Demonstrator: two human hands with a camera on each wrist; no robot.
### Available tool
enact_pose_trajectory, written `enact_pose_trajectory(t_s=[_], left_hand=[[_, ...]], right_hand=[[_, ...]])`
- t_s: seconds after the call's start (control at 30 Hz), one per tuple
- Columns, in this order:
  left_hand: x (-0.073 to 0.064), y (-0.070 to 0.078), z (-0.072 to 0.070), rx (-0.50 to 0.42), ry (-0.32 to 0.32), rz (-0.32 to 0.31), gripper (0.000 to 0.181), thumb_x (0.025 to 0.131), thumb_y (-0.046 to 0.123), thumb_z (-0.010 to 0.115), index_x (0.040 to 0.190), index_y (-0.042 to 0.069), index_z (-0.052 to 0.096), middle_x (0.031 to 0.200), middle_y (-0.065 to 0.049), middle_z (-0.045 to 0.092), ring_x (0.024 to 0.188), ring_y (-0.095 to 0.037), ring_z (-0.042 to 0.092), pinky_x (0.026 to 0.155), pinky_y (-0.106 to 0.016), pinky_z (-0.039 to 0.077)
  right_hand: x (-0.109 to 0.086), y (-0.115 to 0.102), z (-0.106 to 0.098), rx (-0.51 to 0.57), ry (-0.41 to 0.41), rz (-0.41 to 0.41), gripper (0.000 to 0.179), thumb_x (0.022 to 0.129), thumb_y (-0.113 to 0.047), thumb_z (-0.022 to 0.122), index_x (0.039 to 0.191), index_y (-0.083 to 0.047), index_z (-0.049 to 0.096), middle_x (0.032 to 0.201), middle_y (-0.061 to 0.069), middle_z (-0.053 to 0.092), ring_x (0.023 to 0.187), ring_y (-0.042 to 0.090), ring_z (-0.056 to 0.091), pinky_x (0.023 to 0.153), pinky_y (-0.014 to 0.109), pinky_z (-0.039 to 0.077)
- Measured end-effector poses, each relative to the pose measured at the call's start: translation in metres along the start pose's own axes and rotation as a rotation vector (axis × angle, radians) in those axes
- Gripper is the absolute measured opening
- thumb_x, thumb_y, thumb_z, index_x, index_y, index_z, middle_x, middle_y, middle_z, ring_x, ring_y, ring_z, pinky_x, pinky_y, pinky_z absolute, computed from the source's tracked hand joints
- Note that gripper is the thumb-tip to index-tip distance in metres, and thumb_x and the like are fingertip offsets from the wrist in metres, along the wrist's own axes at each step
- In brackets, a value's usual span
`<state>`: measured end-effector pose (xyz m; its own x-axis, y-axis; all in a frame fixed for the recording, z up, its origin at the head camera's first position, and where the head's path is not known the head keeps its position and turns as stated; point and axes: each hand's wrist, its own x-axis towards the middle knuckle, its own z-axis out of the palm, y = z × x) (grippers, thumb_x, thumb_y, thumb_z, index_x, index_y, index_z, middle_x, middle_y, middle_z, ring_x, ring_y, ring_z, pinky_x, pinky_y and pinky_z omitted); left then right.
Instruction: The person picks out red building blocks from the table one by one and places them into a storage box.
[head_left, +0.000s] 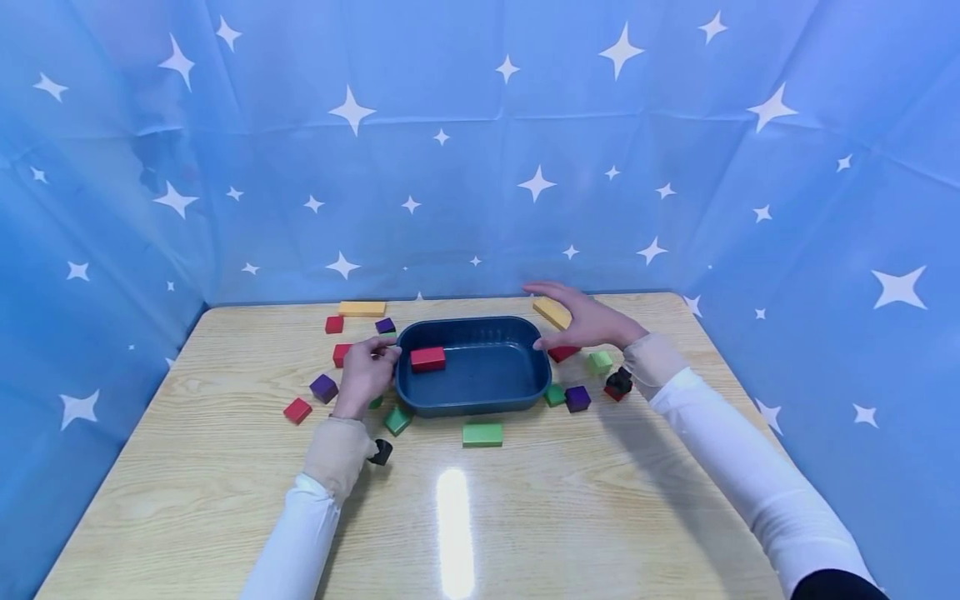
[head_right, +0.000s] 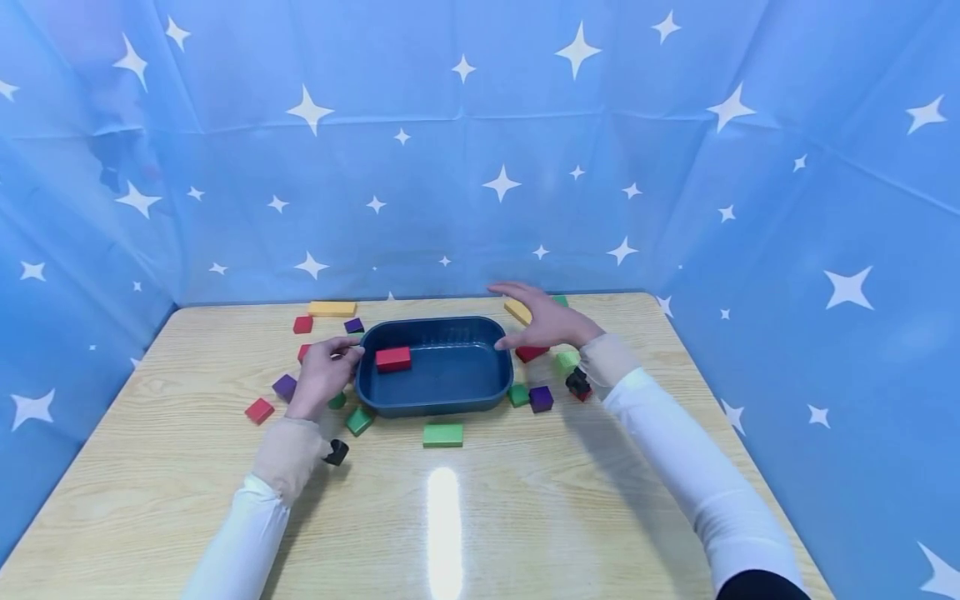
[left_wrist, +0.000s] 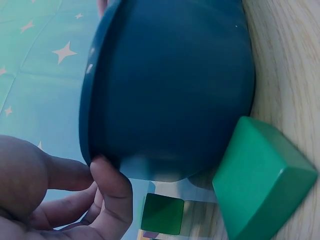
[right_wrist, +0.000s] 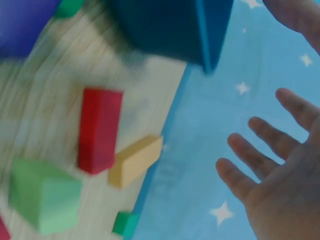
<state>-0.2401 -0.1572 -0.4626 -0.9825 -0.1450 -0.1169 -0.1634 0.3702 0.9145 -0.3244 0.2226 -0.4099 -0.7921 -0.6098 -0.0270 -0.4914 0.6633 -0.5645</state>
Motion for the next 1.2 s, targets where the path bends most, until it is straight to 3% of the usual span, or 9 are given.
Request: enact_pose_trajectory(t_s=[0.27,0.43,0.83,1.2], left_hand=[[-0.001,0.000,0.000,0.006,-0.002,-0.006,0.032,0.106,0.018,0.056,0.133,0.006,0.066,0.109,-0.016,0.063,0.071,-0.016,0.061,0.061,-0.023,0.054],[-0.001,0.000,0.000,0.004,-0.004,-0.015,0.032,0.106,0.019,0.057,0.133,0.006,0.066,0.109,-0.015,0.063,0.074,-0.017,0.062,0.062,-0.024,0.054],[-0.002,0.000,0.001,0.000,-0.001,-0.008,0.032,0.106,0.018,0.056,0.133,0.006,0.066,0.109,-0.017,0.063,0.072,-0.017,0.061,0.062,-0.024,0.053],[-0.003,0.000,0.001,0.008,0.010,0.003,0.032,0.106,0.019,0.056,0.133,0.007,0.067,0.109,-0.016,0.064,0.072,-0.017,0.061,0.062,-0.025,0.052]], right_hand=[[-0.013,0.028,0.000,-0.014,-0.029,0.096,0.091,0.086,-0.028,0.084,0.161,-0.025,0.032,0.170,0.012,0.021,0.154,0.043,0.025,0.118,0.069,0.029],[-0.016,0.037,0.009,-0.007,-0.080,0.146,0.091,0.084,-0.024,0.086,0.160,-0.016,0.036,0.165,0.016,0.032,0.150,0.044,0.032,0.115,0.067,0.036],[-0.010,0.046,0.023,-0.021,-0.131,0.140,0.057,0.086,0.000,0.076,0.141,-0.003,0.059,0.138,0.017,0.063,0.128,0.037,0.060,0.101,0.051,0.055],[-0.008,0.049,0.026,-0.195,-0.127,0.064,0.035,0.085,0.006,0.072,0.117,-0.008,0.076,0.116,0.010,0.068,0.100,0.025,0.064,0.091,0.046,0.058]])
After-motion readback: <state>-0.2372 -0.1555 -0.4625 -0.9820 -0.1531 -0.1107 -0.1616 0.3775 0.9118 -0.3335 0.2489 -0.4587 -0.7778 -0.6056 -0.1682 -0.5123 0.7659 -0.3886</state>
